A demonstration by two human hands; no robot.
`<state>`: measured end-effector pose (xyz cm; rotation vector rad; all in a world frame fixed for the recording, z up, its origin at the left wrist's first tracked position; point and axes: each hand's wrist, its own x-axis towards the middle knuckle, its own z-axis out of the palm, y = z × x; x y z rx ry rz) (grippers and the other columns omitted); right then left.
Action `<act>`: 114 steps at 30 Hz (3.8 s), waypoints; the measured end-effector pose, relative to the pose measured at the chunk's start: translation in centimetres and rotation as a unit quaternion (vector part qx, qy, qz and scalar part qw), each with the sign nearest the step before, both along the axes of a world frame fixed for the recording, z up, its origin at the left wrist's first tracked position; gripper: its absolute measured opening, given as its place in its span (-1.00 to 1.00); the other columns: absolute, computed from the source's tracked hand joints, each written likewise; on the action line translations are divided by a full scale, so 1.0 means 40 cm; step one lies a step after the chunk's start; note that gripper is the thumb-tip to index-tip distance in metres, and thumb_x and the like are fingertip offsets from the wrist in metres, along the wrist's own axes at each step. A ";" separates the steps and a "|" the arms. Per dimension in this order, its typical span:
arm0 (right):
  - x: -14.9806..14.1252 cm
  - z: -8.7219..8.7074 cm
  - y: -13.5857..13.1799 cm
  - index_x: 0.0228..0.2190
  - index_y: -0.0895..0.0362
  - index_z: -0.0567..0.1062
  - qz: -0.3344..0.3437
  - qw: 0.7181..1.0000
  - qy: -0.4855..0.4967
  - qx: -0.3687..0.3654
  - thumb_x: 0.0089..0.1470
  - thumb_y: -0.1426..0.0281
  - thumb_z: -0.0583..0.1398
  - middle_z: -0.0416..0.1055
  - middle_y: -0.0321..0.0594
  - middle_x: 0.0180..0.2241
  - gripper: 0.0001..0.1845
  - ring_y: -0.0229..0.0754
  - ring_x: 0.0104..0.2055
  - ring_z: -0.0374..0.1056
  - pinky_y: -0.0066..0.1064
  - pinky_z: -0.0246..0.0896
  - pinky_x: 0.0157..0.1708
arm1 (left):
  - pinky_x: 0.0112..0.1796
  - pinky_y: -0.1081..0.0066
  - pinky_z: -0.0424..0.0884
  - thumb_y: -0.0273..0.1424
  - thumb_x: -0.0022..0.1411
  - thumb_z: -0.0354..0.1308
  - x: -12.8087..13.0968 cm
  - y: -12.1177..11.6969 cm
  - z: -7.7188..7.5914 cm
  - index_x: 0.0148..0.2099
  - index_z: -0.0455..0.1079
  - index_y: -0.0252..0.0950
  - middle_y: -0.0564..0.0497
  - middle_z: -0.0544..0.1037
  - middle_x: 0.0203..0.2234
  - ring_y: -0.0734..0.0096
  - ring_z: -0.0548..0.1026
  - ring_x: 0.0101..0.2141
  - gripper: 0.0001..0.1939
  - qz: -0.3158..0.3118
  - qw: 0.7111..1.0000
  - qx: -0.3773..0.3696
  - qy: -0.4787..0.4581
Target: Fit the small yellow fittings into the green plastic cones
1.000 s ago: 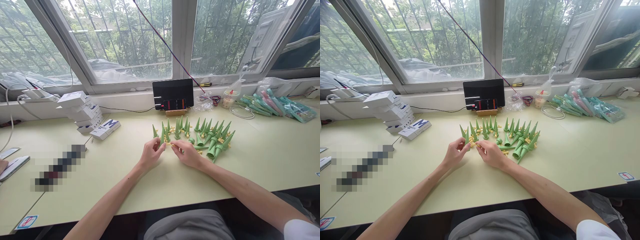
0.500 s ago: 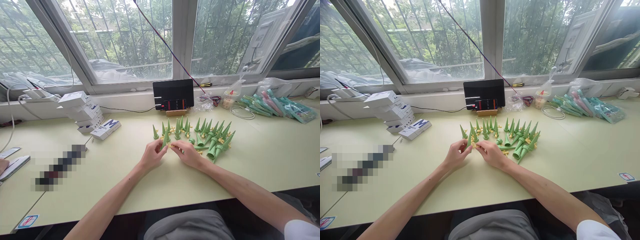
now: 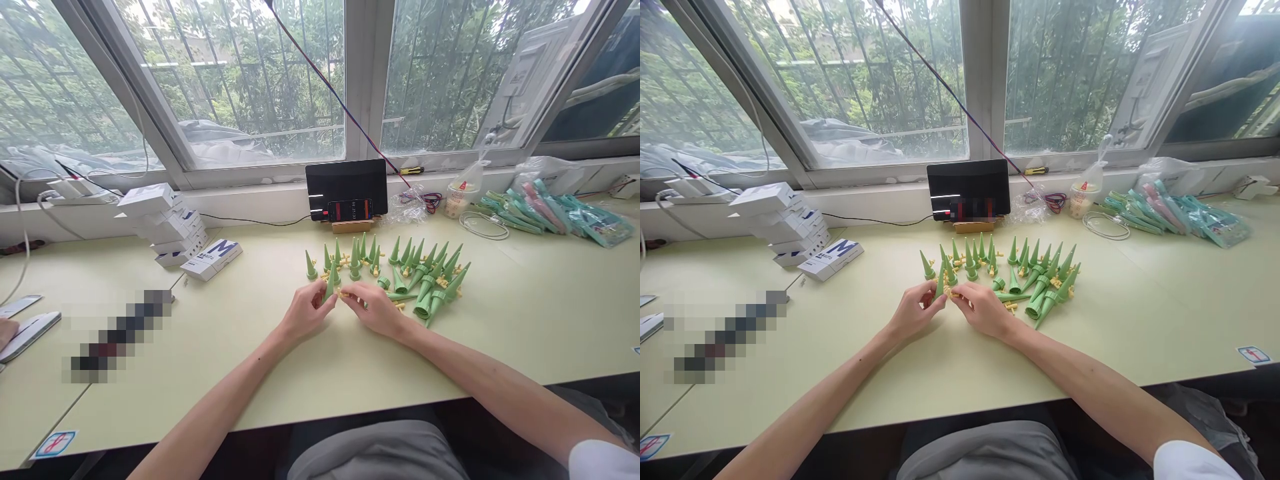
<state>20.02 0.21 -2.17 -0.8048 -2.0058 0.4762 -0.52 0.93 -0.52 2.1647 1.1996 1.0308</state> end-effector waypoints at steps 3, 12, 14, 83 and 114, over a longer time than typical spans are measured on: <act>0.000 -0.001 0.000 -0.18 0.11 0.52 0.003 1.000 0.006 0.000 0.33 0.35 0.12 0.54 -0.14 -0.24 -0.82 -0.20 -0.33 0.42 -0.38 0.35 -0.36 | -0.53 0.48 0.13 -0.25 0.31 0.09 0.000 -0.001 0.000 -0.44 0.08 -0.25 0.15 0.14 -0.58 0.55 0.10 -0.57 -0.66 -0.006 1.000 -0.002 0.001; -0.002 0.007 -0.004 -0.18 0.10 0.52 0.003 1.000 0.004 0.003 0.33 0.35 0.12 0.53 -0.15 -0.26 -0.83 -0.19 -0.34 0.42 -0.37 0.36 -0.36 | -0.53 0.48 0.13 -0.28 0.30 0.11 0.002 -0.004 0.002 -0.45 0.06 -0.25 0.14 0.14 -0.57 0.54 0.09 -0.55 -0.65 -0.016 1.000 0.005 0.005; -0.003 0.011 -0.005 -0.18 0.11 0.51 0.002 1.000 0.004 0.006 0.33 0.35 0.13 0.53 -0.15 -0.27 -0.83 -0.20 -0.35 0.42 -0.37 0.36 -0.36 | -0.54 0.49 0.16 -0.27 0.30 0.11 0.003 -0.004 0.004 -0.44 0.07 -0.25 0.13 0.15 -0.56 0.53 0.11 -0.54 -0.66 -0.019 1.000 0.005 0.001; 0.004 0.018 -0.003 -0.24 0.12 0.44 0.043 0.994 -0.001 -0.101 0.36 0.32 0.06 0.35 -0.33 -0.49 -0.80 -0.27 -0.47 0.23 -0.44 0.18 -0.39 | -0.40 0.45 0.44 -0.28 0.35 0.11 0.002 -0.006 0.004 -0.21 0.45 -0.28 -0.05 0.44 -0.28 0.42 0.42 -0.32 -0.81 -0.106 0.992 -0.061 -0.034; 0.007 0.020 -0.001 -0.31 0.12 0.44 0.041 0.993 0.004 -0.113 0.36 0.23 0.06 0.39 -0.30 -0.51 -0.71 -0.26 -0.50 0.24 -0.42 0.19 -0.42 | -0.40 0.43 0.42 -0.28 0.35 0.10 0.007 -0.007 0.006 -0.27 0.42 -0.27 -0.04 0.48 -0.31 0.41 0.42 -0.35 -0.81 -0.110 0.993 -0.048 -0.016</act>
